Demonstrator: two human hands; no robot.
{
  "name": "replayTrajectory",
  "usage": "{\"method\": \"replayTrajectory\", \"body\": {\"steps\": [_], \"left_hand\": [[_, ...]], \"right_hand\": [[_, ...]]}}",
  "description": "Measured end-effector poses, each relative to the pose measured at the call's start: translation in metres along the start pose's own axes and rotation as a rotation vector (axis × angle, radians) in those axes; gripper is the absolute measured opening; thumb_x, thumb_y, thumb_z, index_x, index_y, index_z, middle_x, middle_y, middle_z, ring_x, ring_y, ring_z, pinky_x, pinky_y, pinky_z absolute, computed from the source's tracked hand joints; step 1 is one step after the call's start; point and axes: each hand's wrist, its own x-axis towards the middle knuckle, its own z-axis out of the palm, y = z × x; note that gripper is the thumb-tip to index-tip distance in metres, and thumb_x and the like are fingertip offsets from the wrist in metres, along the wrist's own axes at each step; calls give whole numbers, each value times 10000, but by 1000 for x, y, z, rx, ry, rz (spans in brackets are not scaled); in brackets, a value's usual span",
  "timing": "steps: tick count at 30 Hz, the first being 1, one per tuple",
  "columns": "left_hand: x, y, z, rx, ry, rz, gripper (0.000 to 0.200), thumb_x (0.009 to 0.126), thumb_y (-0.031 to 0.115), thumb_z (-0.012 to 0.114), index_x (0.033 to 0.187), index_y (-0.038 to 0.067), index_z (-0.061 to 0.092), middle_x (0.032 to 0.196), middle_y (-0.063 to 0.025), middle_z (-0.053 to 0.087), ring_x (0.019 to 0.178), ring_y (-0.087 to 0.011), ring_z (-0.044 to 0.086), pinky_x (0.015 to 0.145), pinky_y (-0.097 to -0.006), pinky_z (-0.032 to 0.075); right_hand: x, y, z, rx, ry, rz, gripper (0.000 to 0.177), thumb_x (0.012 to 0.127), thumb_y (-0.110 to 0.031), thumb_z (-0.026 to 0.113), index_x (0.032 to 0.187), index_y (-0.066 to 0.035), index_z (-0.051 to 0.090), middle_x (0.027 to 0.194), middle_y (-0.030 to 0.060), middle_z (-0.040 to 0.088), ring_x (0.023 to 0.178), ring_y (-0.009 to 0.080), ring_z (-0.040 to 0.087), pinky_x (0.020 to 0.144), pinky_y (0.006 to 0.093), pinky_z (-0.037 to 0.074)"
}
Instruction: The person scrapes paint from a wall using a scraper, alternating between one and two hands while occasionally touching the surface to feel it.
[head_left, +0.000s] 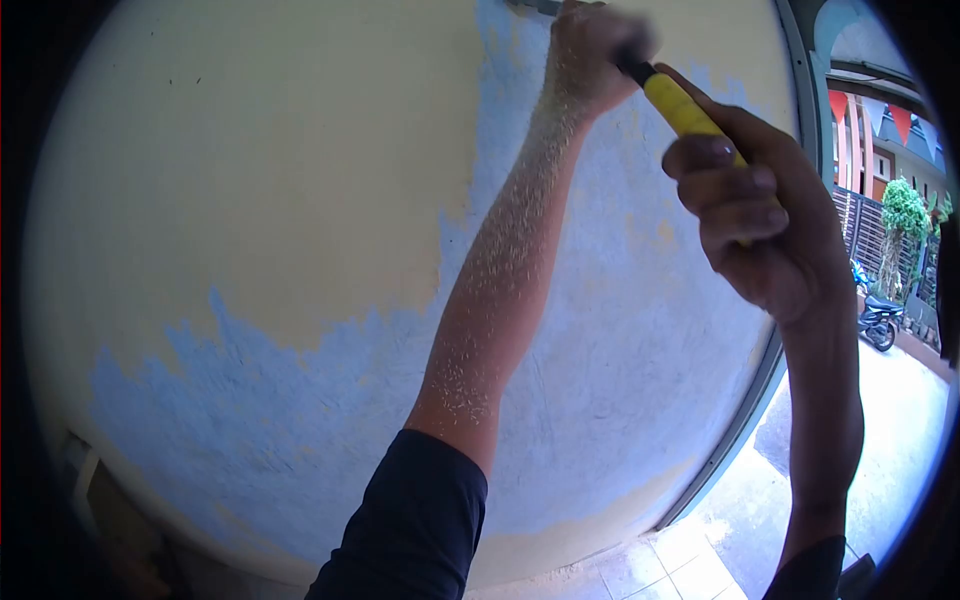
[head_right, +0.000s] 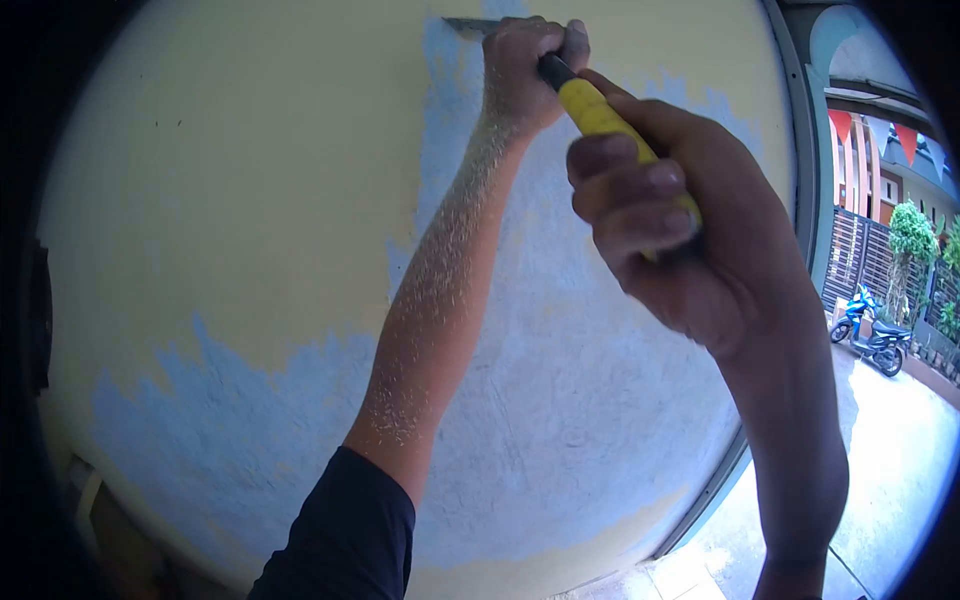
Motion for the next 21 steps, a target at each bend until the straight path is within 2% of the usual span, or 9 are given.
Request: {"method": "replayTrajectory", "body": {"steps": [4, 7, 10, 11, 15, 17, 18, 19, 21], "left_hand": [[-34, 42, -6, -33, 37, -83, 372, 747, 99, 686, 479, 88, 429, 483, -82, 461, 472, -285, 480, 562, -377, 406], [-22, 20, -1, 3, 38, 8, 371, 753, 112, 683, 476, 84, 438, 476, -88, 462, 472, -292, 486, 565, -374, 408], [0, -8, 10, 30, 20, 20, 375, 775, 142, 669, 471, 76, 459, 473, -86, 480, 491, -305, 506, 566, -381, 413], [-1, -9, 13, 24, 19, 37, 373, 776, 143, 668, 470, 78, 465, 474, -85, 481, 493, -301, 510, 568, -382, 415], [-23, 26, 8, 22, -21, -94, 362, 772, 133, 658, 467, 89, 469, 476, -85, 475, 492, -292, 514, 578, -379, 418], [-16, 14, 6, 11, 23, 5, 356, 775, 129, 649, 468, 89, 473, 485, -93, 490, 496, -293, 520, 580, -385, 418], [-9, 0, 11, 36, 9, 41, 367, 777, 131, 648, 466, 84, 459, 485, -100, 491, 491, -303, 511, 577, -389, 414], [-2, -11, 18, 29, 12, 33, 379, 777, 130, 648, 464, 77, 442, 483, -105, 482, 484, -313, 497, 570, -390, 406], [10, -14, 26, 19, 62, 55, 381, 785, 133, 645, 467, 69, 446, 477, -108, 475, 479, -316, 488, 562, -392, 398]], "right_hand": [[-31, 30, -13, 13, 3, -51, 465, 1037, -264, 219, 1484, -172, 131, 760, 61, 507, 498, 73, 537, 379, 193, 506], [-17, 15, -12, 36, 22, -74, 458, 1037, -281, 212, 1476, -166, 151, 732, 53, 491, 486, 74, 524, 376, 203, 506], [1, -13, -2, 10, 70, 7, 431, 1038, -279, 212, 1444, -137, 202, 731, 48, 475, 491, 74, 521, 388, 198, 515], [-1, -10, -2, 9, 64, 15, 431, 1038, -279, 212, 1444, -137, 202, 731, 48, 475, 491, 74, 521, 388, 198, 515], [-23, 14, -9, 14, 41, -84, 432, 1038, -256, 233, 1456, -154, 204, 781, 60, 485, 508, 72, 524, 380, 190, 505], [-15, 9, -10, -44, 20, -90, 297, 1028, -198, 277, 1278, -77, 379, 771, 56, 507, 513, 43, 509, 359, 145, 458], [-5, -1, -3, 26, 65, -35, 308, 1036, -255, 281, 1220, -22, 363, 698, 37, 460, 458, 49, 471, 359, 170, 460], [1, -10, 0, 16, 112, -70, 260, 1032, -255, 316, 1081, -9, 384, 659, 28, 445, 429, 41, 436, 361, 167, 447], [0, -31, 4, -12, 111, -48, 282, 1029, -247, 323, 1118, 16, 370, 705, 42, 462, 460, 48, 456, 374, 171, 457]]}}
